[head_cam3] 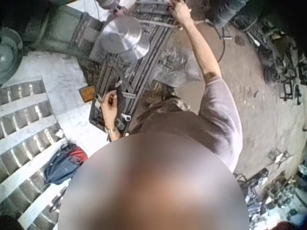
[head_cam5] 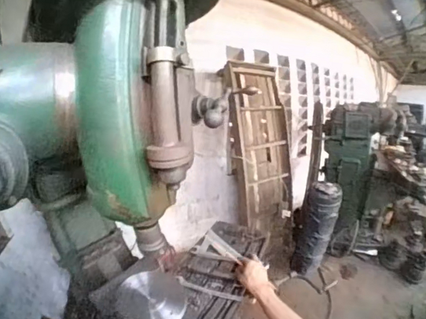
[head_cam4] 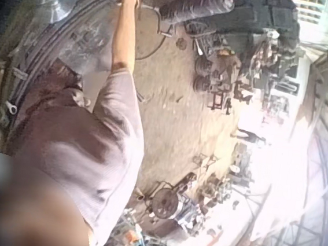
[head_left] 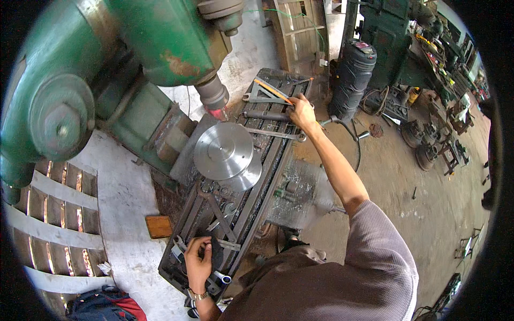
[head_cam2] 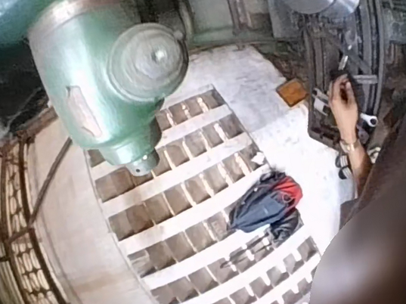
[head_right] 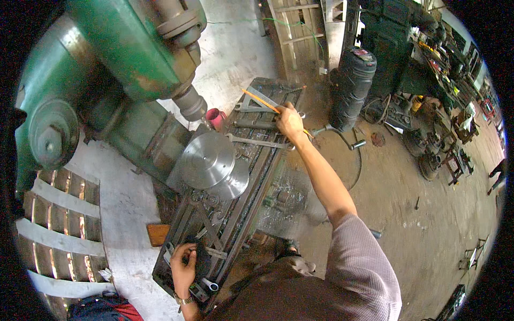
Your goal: The person measures and marks a circular metal disc mounted on a drill press using a ruler and a pencil. They then retrieve a white paper template, align it over the disc, and mark through the template to transfer hole locations.
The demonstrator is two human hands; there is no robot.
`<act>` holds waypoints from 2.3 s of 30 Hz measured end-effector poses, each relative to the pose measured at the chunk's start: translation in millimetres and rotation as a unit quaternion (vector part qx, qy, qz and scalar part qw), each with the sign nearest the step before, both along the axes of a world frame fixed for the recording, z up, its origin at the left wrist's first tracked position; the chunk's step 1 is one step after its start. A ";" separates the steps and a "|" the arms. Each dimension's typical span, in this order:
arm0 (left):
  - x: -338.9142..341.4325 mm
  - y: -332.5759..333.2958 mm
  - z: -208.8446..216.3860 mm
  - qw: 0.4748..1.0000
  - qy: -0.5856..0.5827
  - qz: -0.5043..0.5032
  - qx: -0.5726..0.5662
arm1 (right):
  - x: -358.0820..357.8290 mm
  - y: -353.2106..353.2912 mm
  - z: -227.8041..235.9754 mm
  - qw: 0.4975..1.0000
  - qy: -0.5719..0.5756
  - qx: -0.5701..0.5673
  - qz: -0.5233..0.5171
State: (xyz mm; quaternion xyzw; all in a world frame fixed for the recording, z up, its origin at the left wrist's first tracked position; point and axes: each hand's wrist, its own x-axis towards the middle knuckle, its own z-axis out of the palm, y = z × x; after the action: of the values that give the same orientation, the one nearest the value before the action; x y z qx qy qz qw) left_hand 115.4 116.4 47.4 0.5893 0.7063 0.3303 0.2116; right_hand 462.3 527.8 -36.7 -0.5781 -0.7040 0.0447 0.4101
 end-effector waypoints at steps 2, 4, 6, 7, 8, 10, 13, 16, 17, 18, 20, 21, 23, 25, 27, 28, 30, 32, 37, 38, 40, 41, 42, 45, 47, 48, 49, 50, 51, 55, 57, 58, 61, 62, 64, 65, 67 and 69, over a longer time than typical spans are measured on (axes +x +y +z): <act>7.7 4.0 2.7 1.000 0.002 -0.001 -0.003 | -2.8 25.7 -6.2 0.999 -0.029 -0.039 0.023; 14.3 6.7 4.4 1.000 -0.001 0.005 -0.004 | -5.2 42.7 -14.5 0.994 -0.080 -0.074 0.020; 18.8 8.7 5.5 1.000 0.004 0.006 0.011 | -6.0 55.1 -19.5 0.987 -0.119 -0.108 0.016; 20.5 9.8 6.0 1.000 0.005 0.012 0.012 | -3.6 58.6 -20.4 0.987 -0.116 -0.105 0.030; 22.1 11.2 6.5 1.000 0.006 0.015 0.012 | -2.4 61.4 -20.4 0.983 -0.121 -0.135 0.025; 25.2 15.6 7.5 1.000 0.006 0.029 -0.004 | 5.1 64.3 -16.8 0.991 -0.098 -0.081 0.037; 31.1 28.4 9.2 1.000 -0.002 0.011 -0.004 | 19.7 67.0 -10.0 0.994 -0.060 -0.047 0.078; 38.2 46.9 13.2 0.999 -0.002 -0.009 -0.054 | 30.4 70.6 -9.3 0.980 -0.119 -0.128 0.096; 40.5 53.1 15.2 0.999 -0.007 -0.035 -0.024 | 31.6 71.0 -11.2 0.983 -0.115 -0.125 0.075; 42.1 58.4 17.8 0.999 -0.009 -0.047 -0.005 | 34.3 70.9 -12.9 0.985 -0.098 -0.126 0.065; 44.5 65.5 22.6 0.998 -0.012 -0.059 0.013 | 38.6 65.7 -17.9 0.988 -0.062 -0.127 0.056; 44.9 67.0 24.7 0.998 -0.026 -0.051 -0.005 | 41.3 61.7 -19.0 0.995 -0.031 -0.078 0.049; 44.4 66.6 26.5 0.998 -0.047 -0.041 0.013 | 50.7 49.5 -17.1 0.999 0.026 -0.015 0.035; 42.3 63.1 25.3 0.997 -0.061 -0.025 0.028 | 64.3 30.2 -9.7 0.998 0.057 0.014 0.016; 38.9 59.7 21.9 0.997 -0.067 -0.020 0.030 | 77.8 7.7 2.0 0.994 0.103 0.037 0.009; 36.7 58.5 19.9 0.998 -0.065 -0.014 0.023 | 83.9 -7.4 6.0 0.989 0.138 0.052 0.011; 32.7 58.6 15.5 0.997 -0.070 -0.029 0.030 | 92.8 -36.6 13.2 0.982 0.187 0.028 -0.001; 29.4 61.7 12.1 0.994 -0.080 -0.062 0.037 | 91.6 -63.4 12.4 0.964 0.263 0.029 -0.002; 30.7 75.2 7.7 0.986 -0.105 -0.125 0.034 | 54.4 -105.4 -19.1 0.971 0.235 0.031 -0.036; 32.3 76.7 7.4 0.985 -0.108 -0.131 0.034 | 42.6 -108.4 -28.1 0.964 0.265 0.014 -0.027; 35.3 77.7 7.2 0.983 -0.108 -0.143 0.031 | 21.7 -110.6 -41.9 0.964 0.263 -0.036 -0.024; 36.5 76.6 7.1 0.983 -0.108 -0.148 0.028 | 12.5 -110.3 -46.9 0.965 0.260 -0.025 -0.009; 36.9 75.0 6.9 0.984 -0.106 -0.143 0.027 | 4.8 -109.5 -50.0 0.964 0.264 -0.037 -0.002; 35.2 65.4 6.1 0.987 -0.102 -0.125 0.018 | -8.7 -108.4 -50.9 0.976 0.211 -0.053 0.028; 32.1 57.5 5.3 0.990 -0.102 -0.096 0.006 | -9.3 -101.4 -44.8 0.972 0.212 -0.090 0.043; 30.5 53.4 5.0 0.992 -0.104 -0.075 -0.007 | -7.4 -94.8 -40.6 0.964 0.232 -0.118 0.046; 29.0 49.1 4.7 0.994 -0.088 -0.059 0.010 | -3.9 -85.0 -35.8 0.978 0.195 -0.057 0.040; 27.7 44.5 4.8 0.996 -0.073 -0.041 0.008 | 1.1 -69.9 -30.4 0.976 0.211 -0.055 0.028; 26.8 40.0 4.8 0.996 -0.077 -0.030 0.010 | 8.2 -50.5 -24.4 0.980 0.189 -0.063 0.006; 27.0 23.7 6.8 0.998 -0.055 0.012 0.009 | 32.0 45.9 -14.5 0.994 0.105 -0.007 0.010; 29.9 17.3 6.9 0.997 -0.059 0.044 -0.021 | 44.6 89.5 -20.2 0.999 0.013 0.021 0.023; 32.0 14.5 6.5 0.997 -0.056 0.054 -0.024 | 46.6 110.8 -25.2 1.000 -0.009 -0.022 0.004; 38.8 6.3 5.1 0.993 -0.039 0.095 -0.052 | 46.7 159.3 -42.3 0.993 -0.017 -0.114 -0.007; 40.8 4.2 4.8 0.993 -0.051 0.097 -0.043 | 44.6 169.9 -47.3 0.993 -0.042 -0.109 -0.004; 43.5 0.4 4.8 0.990 -0.070 0.111 -0.044 | 40.0 182.9 -54.4 0.989 -0.113 -0.095 -0.013; 43.9 -2.2 5.7 0.990 -0.059 0.115 -0.059 | 38.8 188.1 -55.1 0.985 -0.130 -0.107 -0.024; 43.0 -6.0 7.4 0.990 -0.050 0.121 -0.050 | 40.1 194.9 -54.2 0.976 -0.166 -0.135 -0.051; 40.3 -9.4 8.5 0.988 -0.046 0.136 -0.062 | 46.9 200.0 -52.9 0.973 -0.163 -0.157 -0.044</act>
State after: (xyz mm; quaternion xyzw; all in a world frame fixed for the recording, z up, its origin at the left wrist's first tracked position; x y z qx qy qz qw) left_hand 155.7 107.0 55.8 0.4576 0.7886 0.3381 0.2332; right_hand 509.2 727.8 -89.6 -0.6648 -0.7198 0.0416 0.1953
